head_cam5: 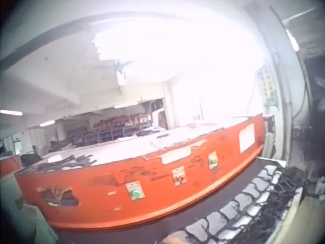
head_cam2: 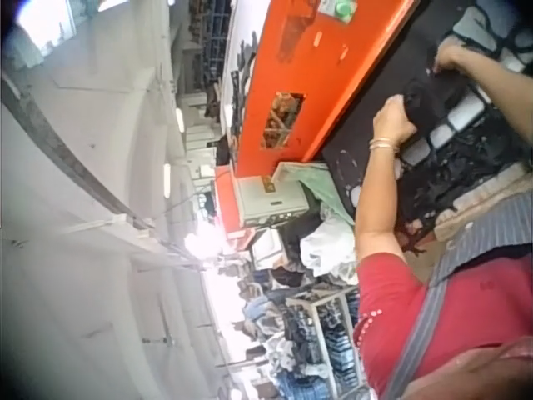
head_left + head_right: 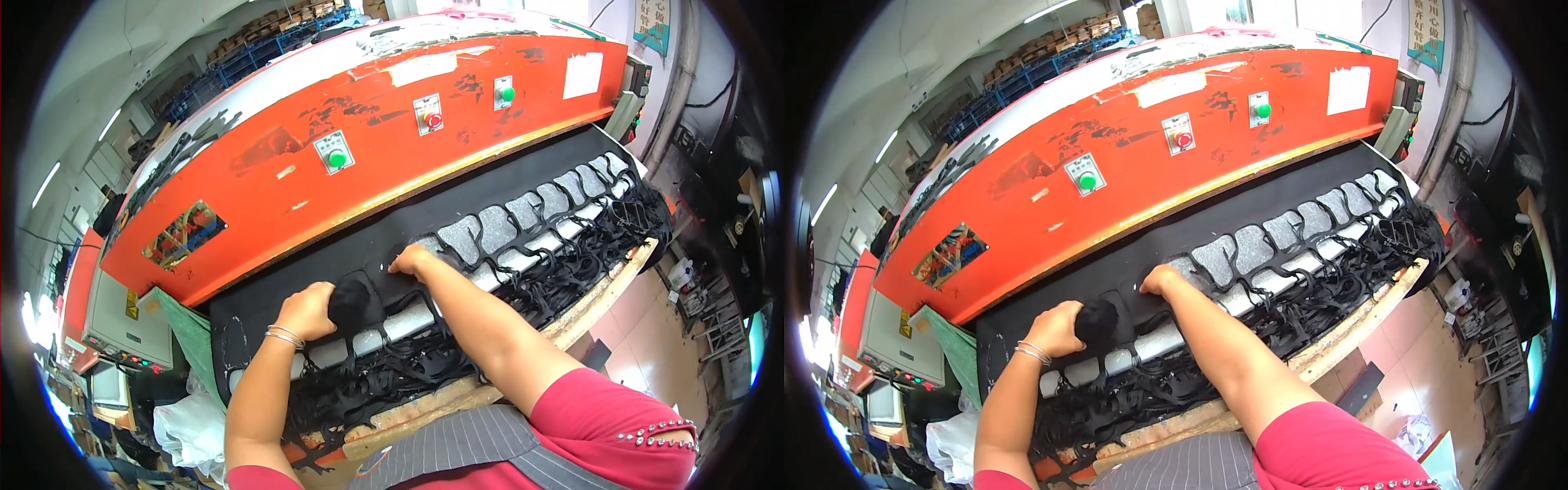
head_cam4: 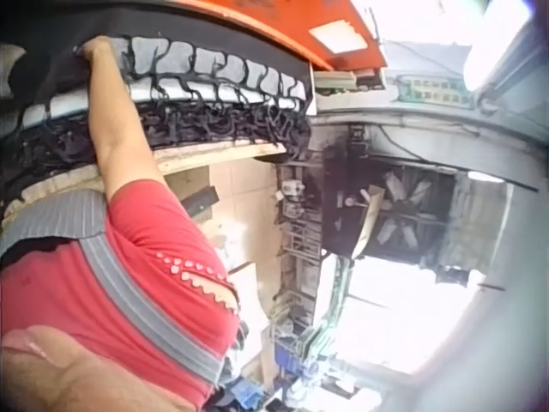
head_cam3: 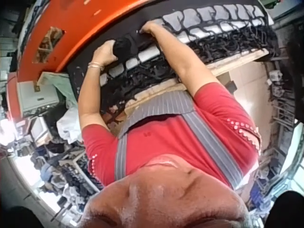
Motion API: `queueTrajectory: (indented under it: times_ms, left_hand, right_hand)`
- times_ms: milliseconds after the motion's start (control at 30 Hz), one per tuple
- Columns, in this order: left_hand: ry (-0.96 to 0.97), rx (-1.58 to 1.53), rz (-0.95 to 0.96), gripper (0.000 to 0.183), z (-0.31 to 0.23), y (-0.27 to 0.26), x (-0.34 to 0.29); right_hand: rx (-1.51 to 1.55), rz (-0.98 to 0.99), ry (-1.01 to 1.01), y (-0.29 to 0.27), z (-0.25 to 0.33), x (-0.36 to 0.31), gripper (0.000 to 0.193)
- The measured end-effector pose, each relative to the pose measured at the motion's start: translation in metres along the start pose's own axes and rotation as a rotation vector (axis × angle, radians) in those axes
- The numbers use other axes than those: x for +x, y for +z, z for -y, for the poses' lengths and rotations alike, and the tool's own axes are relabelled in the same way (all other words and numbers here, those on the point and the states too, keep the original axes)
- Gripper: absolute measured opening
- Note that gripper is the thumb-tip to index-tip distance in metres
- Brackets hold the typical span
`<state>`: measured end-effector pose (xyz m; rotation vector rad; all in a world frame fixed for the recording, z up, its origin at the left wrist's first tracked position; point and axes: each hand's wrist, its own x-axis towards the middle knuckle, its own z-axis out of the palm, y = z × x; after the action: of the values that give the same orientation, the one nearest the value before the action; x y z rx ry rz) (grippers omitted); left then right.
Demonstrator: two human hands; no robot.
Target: Operating a die-cutting machine to stamp out shoe components from black synthetic material.
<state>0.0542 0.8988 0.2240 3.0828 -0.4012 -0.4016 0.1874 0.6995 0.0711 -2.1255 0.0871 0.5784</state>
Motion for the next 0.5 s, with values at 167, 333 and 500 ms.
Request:
queueTrajectory:
  times_ms: [167,333,500]
  left_hand:
    - [0.476,0.456,0.031,0.024,-0.034,0.000,0.024]
    - [0.583,0.511,0.037,0.019,-0.046,0.018,0.058]
    - [0.717,0.406,-0.257,0.030,-0.040,0.032,0.055]
  right_hand:
    - [0.094,-0.036,-0.019,-0.002,0.024,-0.028,0.046]
    - [0.725,0.078,0.034,-0.004,0.003,-0.021,0.046]
    - [0.474,-0.196,-0.163,-0.008,-0.017,-0.020,0.061]
